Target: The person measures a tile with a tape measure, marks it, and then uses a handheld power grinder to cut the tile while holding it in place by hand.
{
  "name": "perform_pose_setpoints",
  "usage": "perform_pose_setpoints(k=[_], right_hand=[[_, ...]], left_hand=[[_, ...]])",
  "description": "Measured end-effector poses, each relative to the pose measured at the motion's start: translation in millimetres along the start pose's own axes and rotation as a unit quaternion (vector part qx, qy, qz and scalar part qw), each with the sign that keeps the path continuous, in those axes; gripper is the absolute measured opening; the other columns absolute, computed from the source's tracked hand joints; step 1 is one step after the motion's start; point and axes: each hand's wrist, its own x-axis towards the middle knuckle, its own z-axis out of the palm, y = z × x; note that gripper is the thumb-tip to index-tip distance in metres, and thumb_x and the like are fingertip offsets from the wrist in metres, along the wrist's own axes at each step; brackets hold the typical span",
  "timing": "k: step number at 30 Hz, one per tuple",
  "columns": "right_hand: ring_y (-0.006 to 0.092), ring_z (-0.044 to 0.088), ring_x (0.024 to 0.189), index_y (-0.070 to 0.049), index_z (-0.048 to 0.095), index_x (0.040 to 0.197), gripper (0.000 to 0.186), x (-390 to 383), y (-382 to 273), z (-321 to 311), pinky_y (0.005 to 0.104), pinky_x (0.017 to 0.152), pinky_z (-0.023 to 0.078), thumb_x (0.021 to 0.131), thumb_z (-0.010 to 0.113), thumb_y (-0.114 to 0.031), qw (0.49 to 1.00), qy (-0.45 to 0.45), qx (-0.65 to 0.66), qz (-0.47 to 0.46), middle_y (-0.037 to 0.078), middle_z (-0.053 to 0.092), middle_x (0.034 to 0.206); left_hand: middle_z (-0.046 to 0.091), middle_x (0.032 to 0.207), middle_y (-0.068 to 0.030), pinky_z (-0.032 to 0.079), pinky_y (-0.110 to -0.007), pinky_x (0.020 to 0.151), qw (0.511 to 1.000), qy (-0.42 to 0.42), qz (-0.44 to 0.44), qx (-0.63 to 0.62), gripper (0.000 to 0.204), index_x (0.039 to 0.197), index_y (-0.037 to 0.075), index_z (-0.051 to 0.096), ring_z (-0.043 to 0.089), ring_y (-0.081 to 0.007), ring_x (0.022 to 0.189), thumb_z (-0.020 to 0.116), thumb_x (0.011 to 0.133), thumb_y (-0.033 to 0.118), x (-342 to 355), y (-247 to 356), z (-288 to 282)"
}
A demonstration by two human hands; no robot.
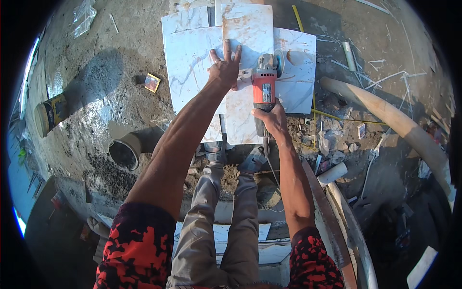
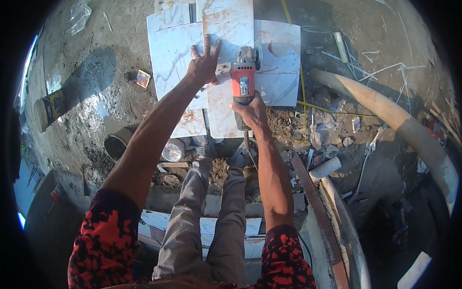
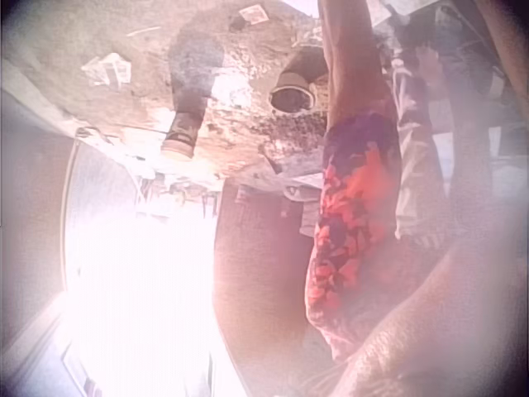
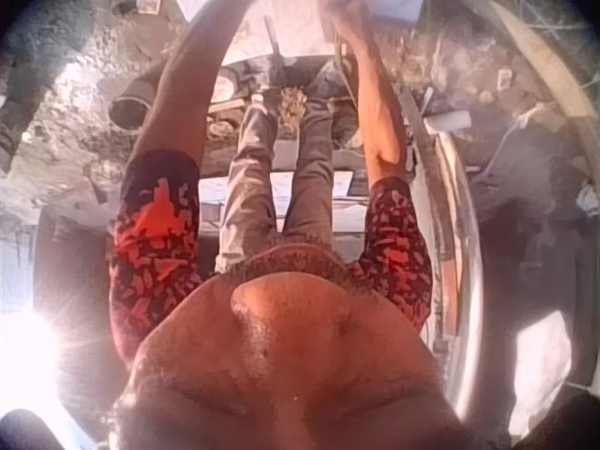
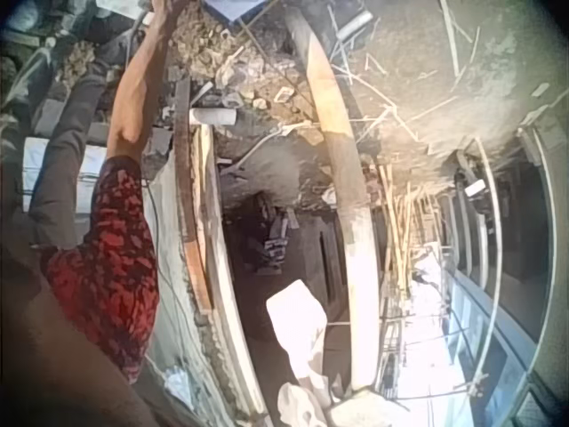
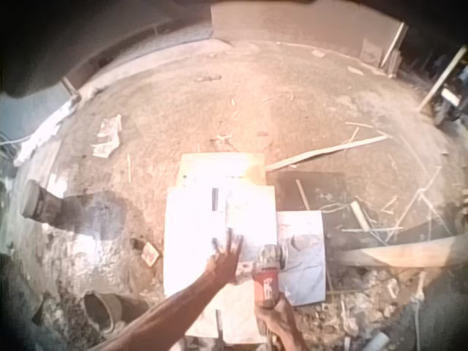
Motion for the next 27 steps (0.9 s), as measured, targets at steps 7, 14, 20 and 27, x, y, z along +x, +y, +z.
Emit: perform_pose_setpoints(k=[7, 14, 20, 27], right_hand=[[0.0219, 0.062, 0.081, 0.002, 0.053, 0.112, 0.063, -19.5, 8.9, 6.6, 0.0359, 0.076, 0.050, 0.063, 0.080, -0.026, 1.000, 0.013, -0.004, -0.011, 0.011, 0.065, 0.090], [0.0221, 0.062, 0.081, 0.002, 0.052, 0.112, 0.063, -13.0, -1.6, 4.0, 0.0366, 0.076, 0.050, 0.063, 0.080, -0.026, 1.000, 0.020, -0.001, -0.019, 0.011, 0.065, 0.090], [0.0221, 0.062, 0.080, 0.002, 0.053, 0.111, 0.062, -21.2, 7.9, 6.5, 0.0364, 0.076, 0.050, 0.063, 0.080, -0.025, 1.000, 0.019, 0.009, -0.019, 0.011, 0.064, 0.090], [0.0227, 0.062, 0.079, 0.003, 0.053, 0.112, 0.062, -21.2, 4.3, 5.1, 0.0365, 0.075, 0.050, 0.063, 0.080, -0.024, 1.000, 0.012, 0.003, -0.003, 0.011, 0.064, 0.090]], left_hand=[[-0.004, 0.157, -0.0207, 0.058, -0.059, 0.077, 1.000, 0.012, 0.002, 0.007, 0.132, 0.153, 0.021, 0.008, 0.023, -0.0628, 0.130, 0.093, 0.052, 0.027, 0.3, -5.5, 5.5], [-0.005, 0.157, -0.0212, 0.058, -0.058, 0.079, 1.000, 0.004, 0.005, 0.002, 0.133, 0.153, 0.021, 0.006, 0.022, -0.0629, 0.130, 0.092, 0.052, 0.028, -0.5, -0.6, 0.8], [-0.006, 0.157, -0.0219, 0.058, -0.058, 0.079, 1.000, -0.001, 0.003, 0.009, 0.135, 0.153, 0.020, 0.005, 0.021, -0.0631, 0.131, 0.093, 0.051, 0.029, 0.2, -4.0, 2.4], [-0.006, 0.157, -0.0212, 0.058, -0.058, 0.078, 1.000, -0.003, -0.003, 0.010, 0.135, 0.153, 0.021, 0.005, 0.021, -0.0631, 0.131, 0.093, 0.051, 0.028, -0.6, -2.1, 0.5]])
